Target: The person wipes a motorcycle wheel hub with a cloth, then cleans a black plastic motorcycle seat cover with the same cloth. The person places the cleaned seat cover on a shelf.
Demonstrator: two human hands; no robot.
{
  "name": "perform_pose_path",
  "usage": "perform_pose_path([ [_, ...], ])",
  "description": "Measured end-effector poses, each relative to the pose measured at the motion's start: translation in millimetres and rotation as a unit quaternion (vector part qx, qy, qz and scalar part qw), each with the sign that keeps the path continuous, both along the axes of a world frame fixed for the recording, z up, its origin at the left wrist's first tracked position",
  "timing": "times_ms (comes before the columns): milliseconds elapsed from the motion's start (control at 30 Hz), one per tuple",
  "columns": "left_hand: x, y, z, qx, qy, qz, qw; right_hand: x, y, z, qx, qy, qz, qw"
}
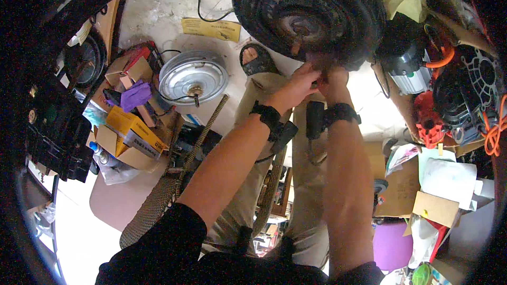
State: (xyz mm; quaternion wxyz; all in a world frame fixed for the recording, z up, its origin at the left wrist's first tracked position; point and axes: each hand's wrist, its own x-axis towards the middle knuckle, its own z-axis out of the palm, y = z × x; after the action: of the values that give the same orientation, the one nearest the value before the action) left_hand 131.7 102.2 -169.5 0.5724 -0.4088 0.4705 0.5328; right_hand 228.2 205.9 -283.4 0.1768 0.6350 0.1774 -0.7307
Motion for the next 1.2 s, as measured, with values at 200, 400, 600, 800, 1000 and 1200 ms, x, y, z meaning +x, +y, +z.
perform_pose_path([
  [200,-1.1,-15.2,-14.1,-0.062,0.133,-0.192,0.97,-38.4,13.9,62.0,-0.044,-0.033,-0.001,0.998],
  [400,-35.6,-89.7,-13.3,-0.268,0.35,-0.133,0.888,-96.4,-51.9,99.4,-0.067,-0.069,0.049,0.994],
  [600,-141.4,-114.9,-3.6,-0.275,0.537,-0.239,0.76,-179.6,-117.6,89.9,-0.088,0.067,-0.099,0.989],
  [800,-177.1,-94.0,-54.2,-0.071,0.72,-0.348,0.597,-187.5,-98.2,35.6,-0.008,0.155,0.082,0.984],
  [1000,-76.3,-93.8,-51.6,-0.038,0.65,-0.428,0.626,-129.2,-98.8,44.7,-0.007,-0.045,0.134,0.99],
  [1200,17.9,-97.8,-47.0,-0.013,0.503,-0.438,0.745,-66.5,-87.0,71.2,0.037,-0.139,0.341,0.929],
])
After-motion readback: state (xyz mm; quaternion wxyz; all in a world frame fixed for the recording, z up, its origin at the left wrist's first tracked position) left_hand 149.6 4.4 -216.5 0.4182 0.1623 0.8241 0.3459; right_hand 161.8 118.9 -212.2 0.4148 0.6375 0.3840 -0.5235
